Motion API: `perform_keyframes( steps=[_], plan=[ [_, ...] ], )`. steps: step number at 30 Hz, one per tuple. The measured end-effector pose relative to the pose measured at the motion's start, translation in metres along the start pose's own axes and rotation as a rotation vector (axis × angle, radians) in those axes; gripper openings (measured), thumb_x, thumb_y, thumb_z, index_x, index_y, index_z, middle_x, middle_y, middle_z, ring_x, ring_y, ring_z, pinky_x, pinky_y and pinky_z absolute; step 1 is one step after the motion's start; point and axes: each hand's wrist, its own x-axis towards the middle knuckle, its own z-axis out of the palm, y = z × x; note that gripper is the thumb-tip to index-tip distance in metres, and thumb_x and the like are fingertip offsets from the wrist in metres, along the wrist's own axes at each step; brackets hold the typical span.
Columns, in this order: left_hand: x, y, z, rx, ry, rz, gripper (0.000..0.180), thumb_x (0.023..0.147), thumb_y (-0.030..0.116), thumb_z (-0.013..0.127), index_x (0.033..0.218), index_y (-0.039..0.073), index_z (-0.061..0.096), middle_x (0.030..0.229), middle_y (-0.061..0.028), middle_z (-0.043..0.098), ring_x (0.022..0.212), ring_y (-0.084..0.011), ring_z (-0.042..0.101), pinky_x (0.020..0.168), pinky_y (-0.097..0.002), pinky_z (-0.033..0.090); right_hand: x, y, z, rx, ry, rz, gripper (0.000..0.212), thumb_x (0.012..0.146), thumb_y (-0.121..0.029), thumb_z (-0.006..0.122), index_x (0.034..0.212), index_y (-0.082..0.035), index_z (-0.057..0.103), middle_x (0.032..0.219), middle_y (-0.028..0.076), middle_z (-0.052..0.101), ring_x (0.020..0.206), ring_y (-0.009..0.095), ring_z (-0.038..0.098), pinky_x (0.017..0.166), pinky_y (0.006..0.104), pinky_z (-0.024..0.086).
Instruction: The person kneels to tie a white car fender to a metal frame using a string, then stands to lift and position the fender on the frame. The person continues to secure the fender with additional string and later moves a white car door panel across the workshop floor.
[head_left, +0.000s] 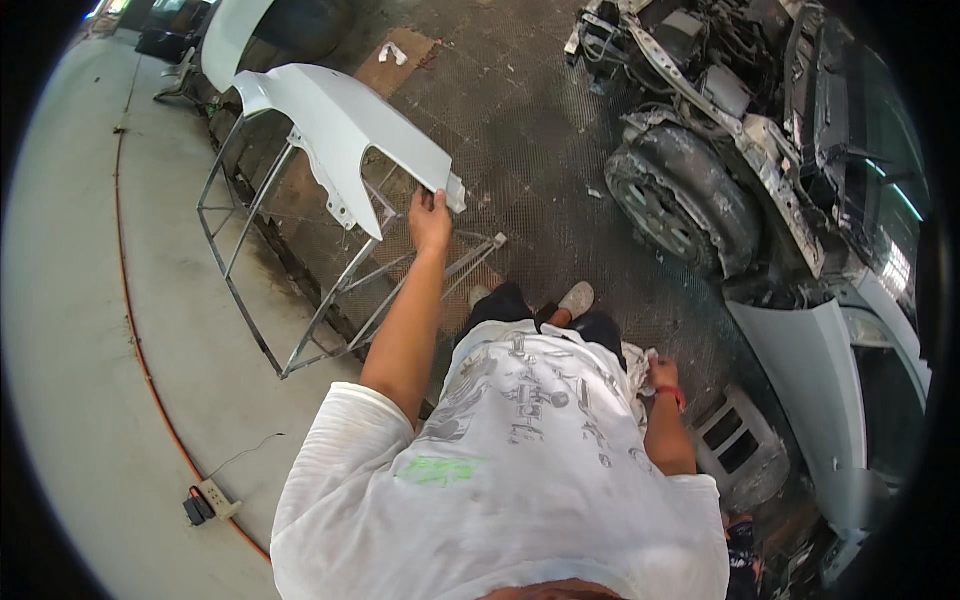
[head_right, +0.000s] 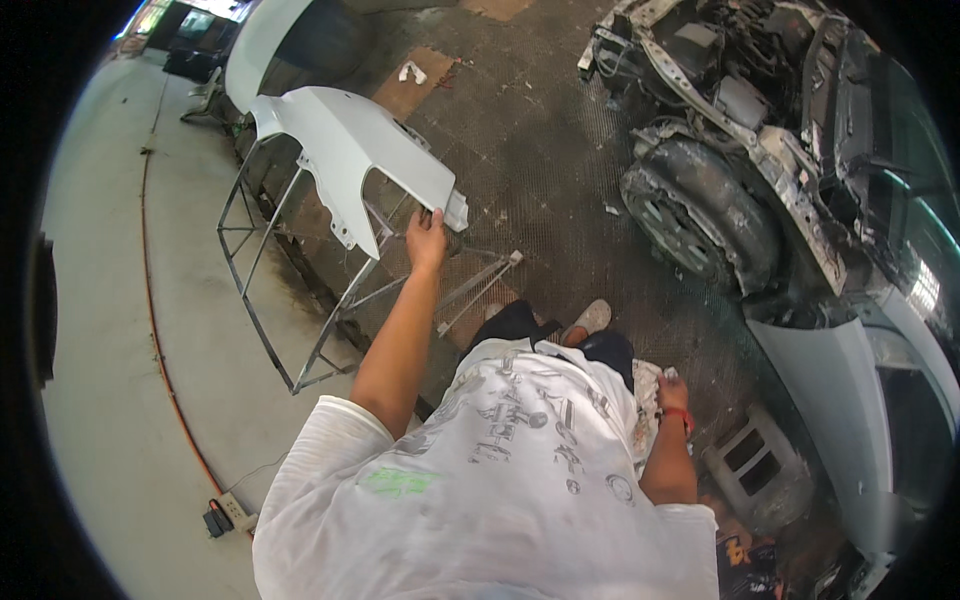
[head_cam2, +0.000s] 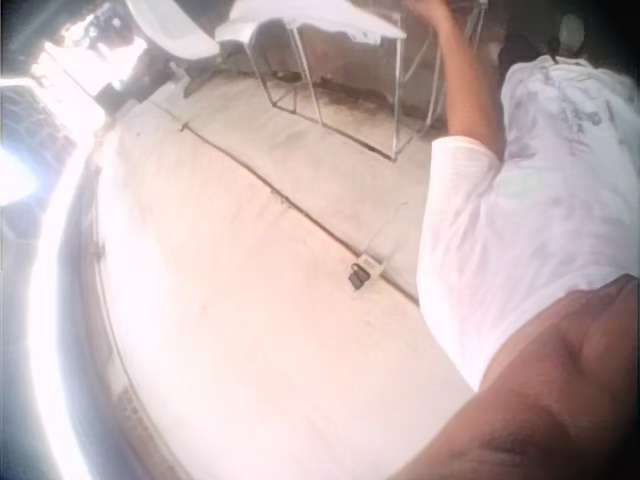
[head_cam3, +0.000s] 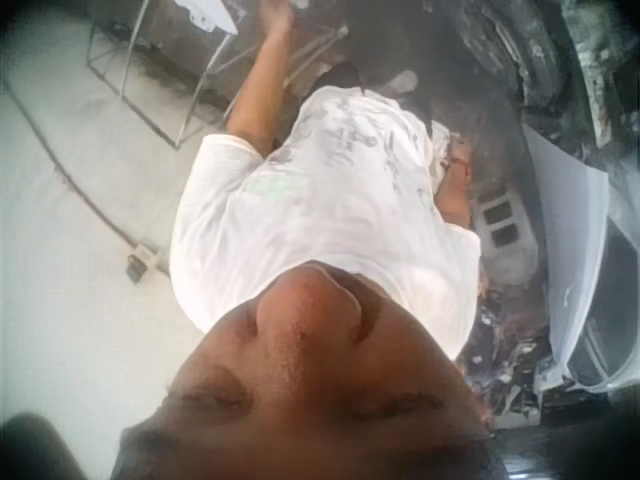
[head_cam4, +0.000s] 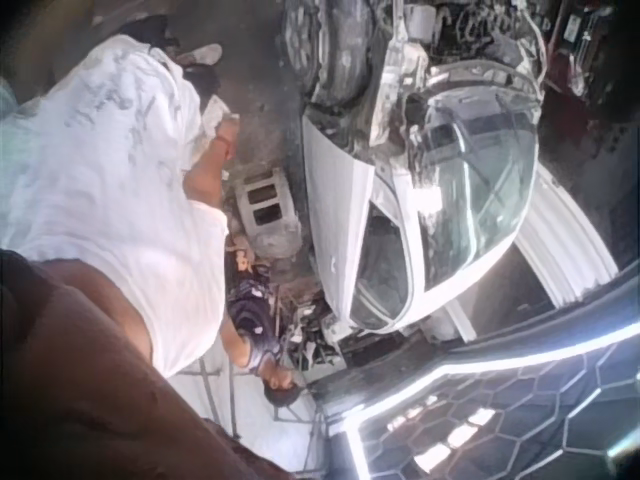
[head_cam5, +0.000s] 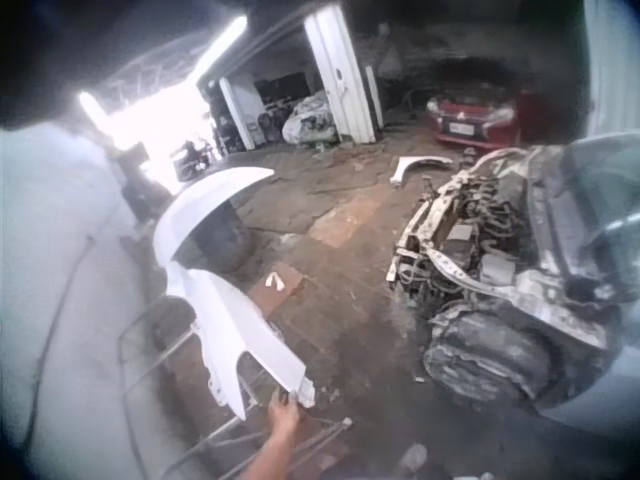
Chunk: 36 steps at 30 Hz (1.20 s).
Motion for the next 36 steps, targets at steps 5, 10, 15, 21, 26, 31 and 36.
perform_keyframes(
  steps=[5, 10, 15, 21, 26, 31, 36],
  plan=[
    [-0.006, 0.03, 0.0, 0.279, 0.123, -0.011, 0.039, 0.1, 0.026, 0.067, 0.128, -0.001, 0.07, 0.108, -0.0172, 0.08, 0.107, -0.0362, 0.075, 0.094, -0.0448, 0.054, -0.001, 0.008, -0.049, 0.357, 0.019, 0.169, 0.032, 0.1, -0.029, 0.074, 0.099, 0.002, 0.067, 0.077, 0.012, 0.071, 0.06, 0.023, 0.069, 0.052, 0.0382, 0.055],
    [-0.016, 0.055, -0.009, 0.306, 0.008, -0.017, 0.045, 0.098, 0.029, 0.067, 0.13, -0.004, 0.068, 0.115, -0.0238, 0.077, 0.11, -0.04, 0.073, 0.096, -0.0439, 0.054, 0.021, 0.016, -0.04, 0.355, -0.035, 0.154, 0.035, 0.102, -0.036, 0.072, 0.098, -0.002, 0.066, 0.074, 0.01, 0.07, 0.057, 0.021, 0.066, 0.049, 0.0358, 0.052],
    [-0.03, 0.123, -0.024, -0.031, -0.107, 0.004, 0.064, 0.103, 0.036, 0.07, 0.152, -0.001, 0.05, 0.148, -0.0229, 0.061, 0.134, -0.0322, 0.061, 0.108, -0.0421, 0.05, 0.02, -0.027, -0.024, 0.366, -0.117, 0.085, 0.031, 0.1, -0.03, 0.073, 0.096, 0.0, 0.067, 0.074, 0.011, 0.07, 0.057, 0.021, 0.068, 0.051, 0.0364, 0.053],
    [0.086, 0.131, -0.124, 0.27, 0.275, 0.33, 0.055, 0.102, 0.033, 0.071, 0.144, 0.0, 0.06, 0.137, -0.0213, 0.069, 0.128, -0.0316, 0.066, 0.108, -0.0422, 0.05, 0.03, -0.093, -0.038, 0.156, -0.146, 0.01, 0.036, 0.1, -0.032, 0.073, 0.102, 0.003, 0.068, 0.079, 0.012, 0.073, 0.061, 0.021, 0.07, 0.057, 0.0373, 0.055],
    [0.186, 0.102, -0.181, 0.45, 0.373, 0.21, 0.06, 0.1, 0.038, 0.068, 0.145, 0.0, 0.06, 0.141, -0.023, 0.067, 0.129, -0.0345, 0.066, 0.108, -0.0415, 0.05, 0.09, -0.103, -0.043, 0.167, -0.076, -0.027, 0.036, 0.099, -0.033, 0.074, 0.099, 0.003, 0.069, 0.082, 0.014, 0.072, 0.064, 0.022, 0.069, 0.059, 0.0375, 0.056],
    [0.277, 0.094, -0.208, 0.574, 0.411, 0.131, 0.067, 0.097, 0.046, 0.068, 0.141, -0.005, 0.062, 0.132, -0.0252, 0.071, 0.124, -0.0373, 0.069, 0.106, -0.0427, 0.052, 0.13, -0.139, -0.062, -0.109, 0.004, -0.11, 0.037, 0.098, -0.034, 0.075, 0.091, 0.002, 0.068, 0.08, 0.015, 0.071, 0.069, 0.024, 0.07, 0.062, 0.0399, 0.055],
    [0.354, 0.1, -0.225, 0.253, 0.311, -0.146, 0.067, 0.093, 0.053, 0.074, 0.122, -0.008, 0.074, 0.114, -0.0237, 0.078, 0.108, -0.0348, 0.075, 0.096, -0.0424, 0.056, 0.098, -0.318, -0.088, -0.268, -0.123, -0.186, 0.037, 0.097, -0.034, 0.076, 0.089, 0.002, 0.068, 0.084, 0.017, 0.073, 0.078, 0.03, 0.072, 0.07, 0.042, 0.056]
  ],
)
